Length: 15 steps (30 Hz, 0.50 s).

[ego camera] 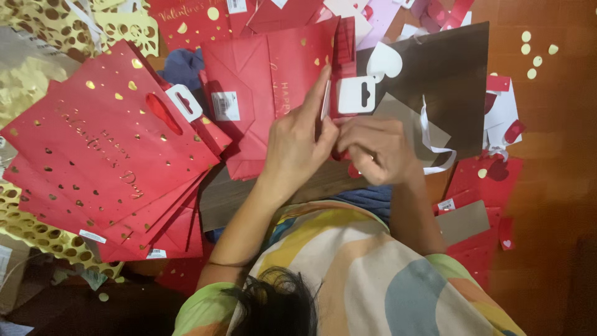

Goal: The person assembles red Valentine's Day gift bags by threading white and red ribbons through the handle slots and tying them. The person handles multiple bags and ribbons, stacking completed bags on the table.

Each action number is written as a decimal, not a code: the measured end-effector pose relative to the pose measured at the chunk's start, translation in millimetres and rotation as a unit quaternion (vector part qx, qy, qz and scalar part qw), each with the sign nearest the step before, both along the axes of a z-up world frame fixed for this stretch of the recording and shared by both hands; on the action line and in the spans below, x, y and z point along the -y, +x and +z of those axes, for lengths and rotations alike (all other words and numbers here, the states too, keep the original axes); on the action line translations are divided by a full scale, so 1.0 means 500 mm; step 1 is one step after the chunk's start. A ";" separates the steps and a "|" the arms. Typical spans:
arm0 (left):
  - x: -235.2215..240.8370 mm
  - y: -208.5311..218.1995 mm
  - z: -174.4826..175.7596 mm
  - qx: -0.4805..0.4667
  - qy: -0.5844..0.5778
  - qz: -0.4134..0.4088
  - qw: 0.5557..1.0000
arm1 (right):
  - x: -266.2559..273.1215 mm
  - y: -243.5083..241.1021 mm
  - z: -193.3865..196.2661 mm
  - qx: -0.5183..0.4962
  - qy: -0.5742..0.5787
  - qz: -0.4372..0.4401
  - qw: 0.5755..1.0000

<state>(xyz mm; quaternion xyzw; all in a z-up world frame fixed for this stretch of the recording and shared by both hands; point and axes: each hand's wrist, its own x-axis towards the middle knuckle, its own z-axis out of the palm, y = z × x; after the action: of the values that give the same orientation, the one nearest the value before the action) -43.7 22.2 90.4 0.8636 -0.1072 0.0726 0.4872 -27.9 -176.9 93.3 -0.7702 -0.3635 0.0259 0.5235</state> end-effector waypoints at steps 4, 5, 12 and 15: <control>-0.005 -0.025 0.056 0.074 0.052 0.006 0.996 | -0.003 0.023 0.022 -0.021 -0.010 0.105 0.994; -0.006 -0.033 0.067 0.087 0.068 0.002 0.994 | -0.009 0.030 0.020 -0.031 -0.065 0.093 0.993; -0.013 -0.043 0.110 0.129 0.112 0.005 0.985 | -0.039 0.067 0.036 0.032 -0.168 0.040 0.984; -0.024 -0.035 0.113 0.135 0.106 0.025 0.985 | -0.026 0.055 0.063 0.012 -0.158 -0.016 0.987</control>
<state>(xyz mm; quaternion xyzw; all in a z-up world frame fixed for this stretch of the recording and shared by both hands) -60.9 33.9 146.8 0.8949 -0.1576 0.1884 0.3725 -0.3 -163.8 125.0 -0.8492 -0.3489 0.0655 0.3910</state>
